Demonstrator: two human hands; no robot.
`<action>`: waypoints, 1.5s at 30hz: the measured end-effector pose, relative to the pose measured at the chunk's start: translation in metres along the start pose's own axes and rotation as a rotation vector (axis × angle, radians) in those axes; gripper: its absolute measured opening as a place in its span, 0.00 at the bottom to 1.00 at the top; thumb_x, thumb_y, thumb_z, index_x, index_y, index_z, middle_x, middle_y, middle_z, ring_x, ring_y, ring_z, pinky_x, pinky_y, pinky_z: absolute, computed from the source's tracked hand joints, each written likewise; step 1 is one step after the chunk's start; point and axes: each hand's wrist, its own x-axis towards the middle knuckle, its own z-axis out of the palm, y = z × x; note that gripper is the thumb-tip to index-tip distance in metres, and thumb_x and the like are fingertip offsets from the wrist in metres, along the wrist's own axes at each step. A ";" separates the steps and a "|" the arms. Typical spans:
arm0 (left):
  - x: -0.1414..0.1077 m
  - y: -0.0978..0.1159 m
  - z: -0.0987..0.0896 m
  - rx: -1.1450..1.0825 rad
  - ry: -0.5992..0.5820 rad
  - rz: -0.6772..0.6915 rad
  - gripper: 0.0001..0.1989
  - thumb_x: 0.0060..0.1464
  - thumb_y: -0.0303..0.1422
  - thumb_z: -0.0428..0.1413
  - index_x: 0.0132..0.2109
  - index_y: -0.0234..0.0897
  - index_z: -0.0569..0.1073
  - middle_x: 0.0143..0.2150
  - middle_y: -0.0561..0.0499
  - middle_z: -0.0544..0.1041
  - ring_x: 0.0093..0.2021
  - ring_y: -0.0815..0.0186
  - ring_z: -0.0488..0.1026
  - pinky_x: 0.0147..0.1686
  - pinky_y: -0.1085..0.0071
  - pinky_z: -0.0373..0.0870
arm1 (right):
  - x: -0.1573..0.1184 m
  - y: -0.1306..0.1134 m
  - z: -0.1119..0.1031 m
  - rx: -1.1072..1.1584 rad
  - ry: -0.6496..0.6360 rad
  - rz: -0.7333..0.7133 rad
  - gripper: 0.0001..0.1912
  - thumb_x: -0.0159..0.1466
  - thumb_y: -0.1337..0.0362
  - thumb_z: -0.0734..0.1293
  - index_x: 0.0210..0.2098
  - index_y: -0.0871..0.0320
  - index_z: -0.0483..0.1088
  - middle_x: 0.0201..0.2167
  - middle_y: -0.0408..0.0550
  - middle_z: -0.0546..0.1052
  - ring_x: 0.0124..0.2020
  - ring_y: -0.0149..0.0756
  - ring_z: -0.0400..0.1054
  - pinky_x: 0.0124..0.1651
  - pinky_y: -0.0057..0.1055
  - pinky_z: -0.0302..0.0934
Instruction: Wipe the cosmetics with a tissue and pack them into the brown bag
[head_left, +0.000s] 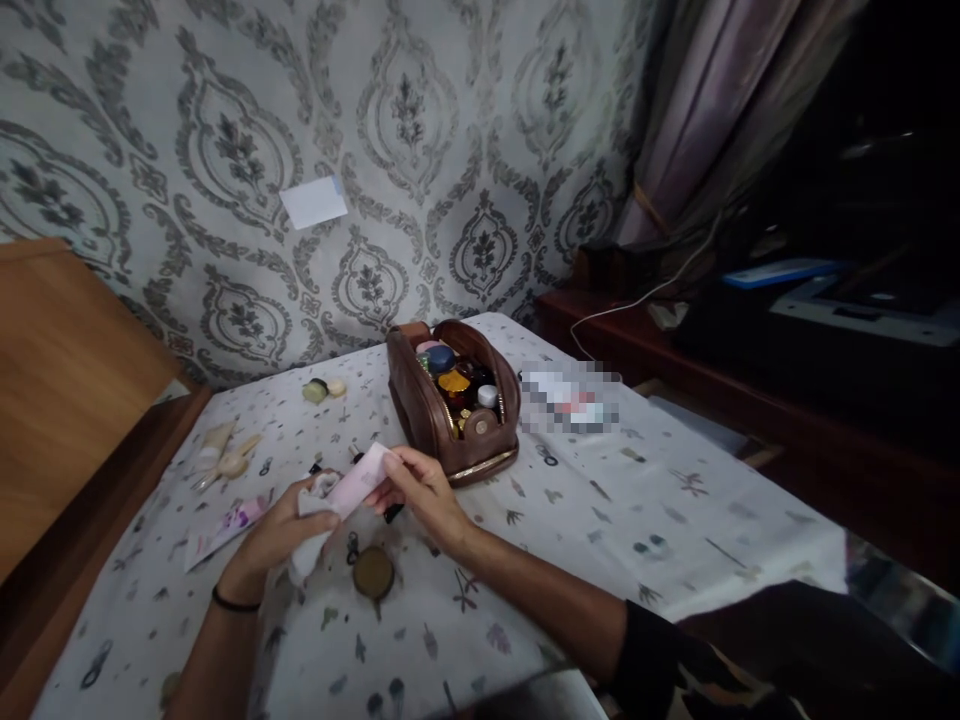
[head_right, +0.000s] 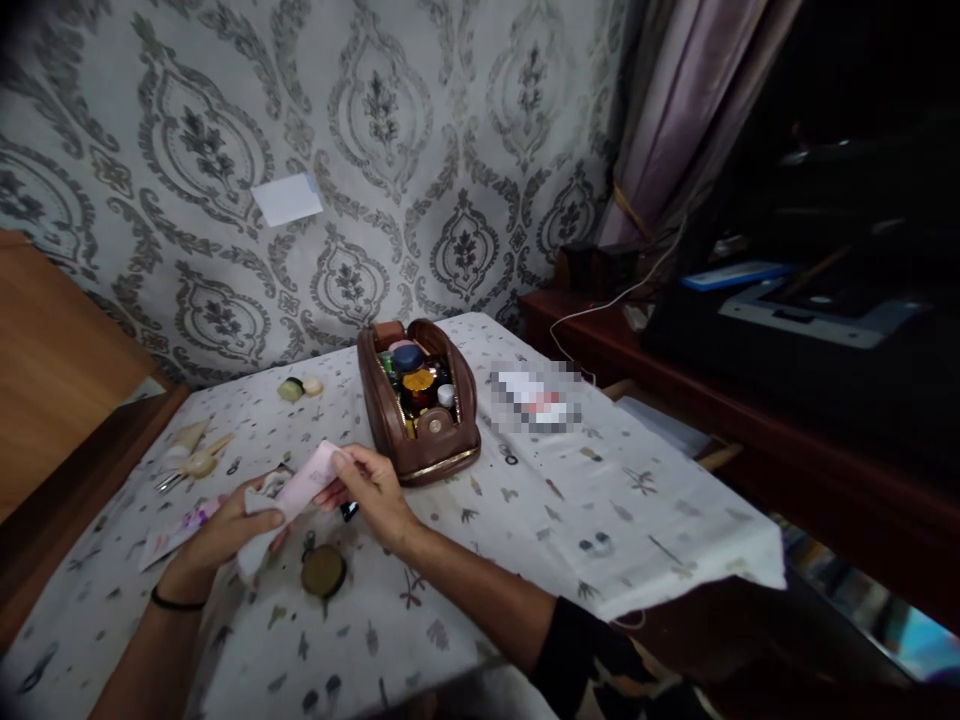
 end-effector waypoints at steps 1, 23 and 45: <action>0.001 0.003 0.002 0.033 0.021 0.044 0.25 0.36 0.44 0.68 0.42 0.36 0.76 0.21 0.54 0.73 0.18 0.69 0.64 0.18 0.75 0.61 | 0.000 0.000 0.000 -0.009 0.007 0.012 0.24 0.57 0.42 0.69 0.36 0.58 0.69 0.24 0.40 0.72 0.24 0.28 0.71 0.27 0.25 0.67; 0.023 0.007 0.007 -0.402 0.719 0.104 0.22 0.36 0.47 0.65 0.32 0.33 0.74 0.20 0.56 0.72 0.20 0.71 0.67 0.22 0.75 0.63 | -0.009 0.019 -0.003 -0.188 -0.051 0.107 0.34 0.62 0.59 0.63 0.66 0.52 0.50 0.45 0.51 0.73 0.32 0.35 0.75 0.28 0.30 0.67; 0.023 -0.008 0.007 0.078 0.676 0.204 0.25 0.52 0.54 0.55 0.32 0.32 0.77 0.27 0.48 0.77 0.30 0.62 0.73 0.32 0.70 0.68 | -0.019 0.021 -0.005 -0.689 -0.134 -0.236 0.21 0.70 0.56 0.60 0.58 0.58 0.68 0.36 0.50 0.80 0.33 0.36 0.75 0.41 0.33 0.70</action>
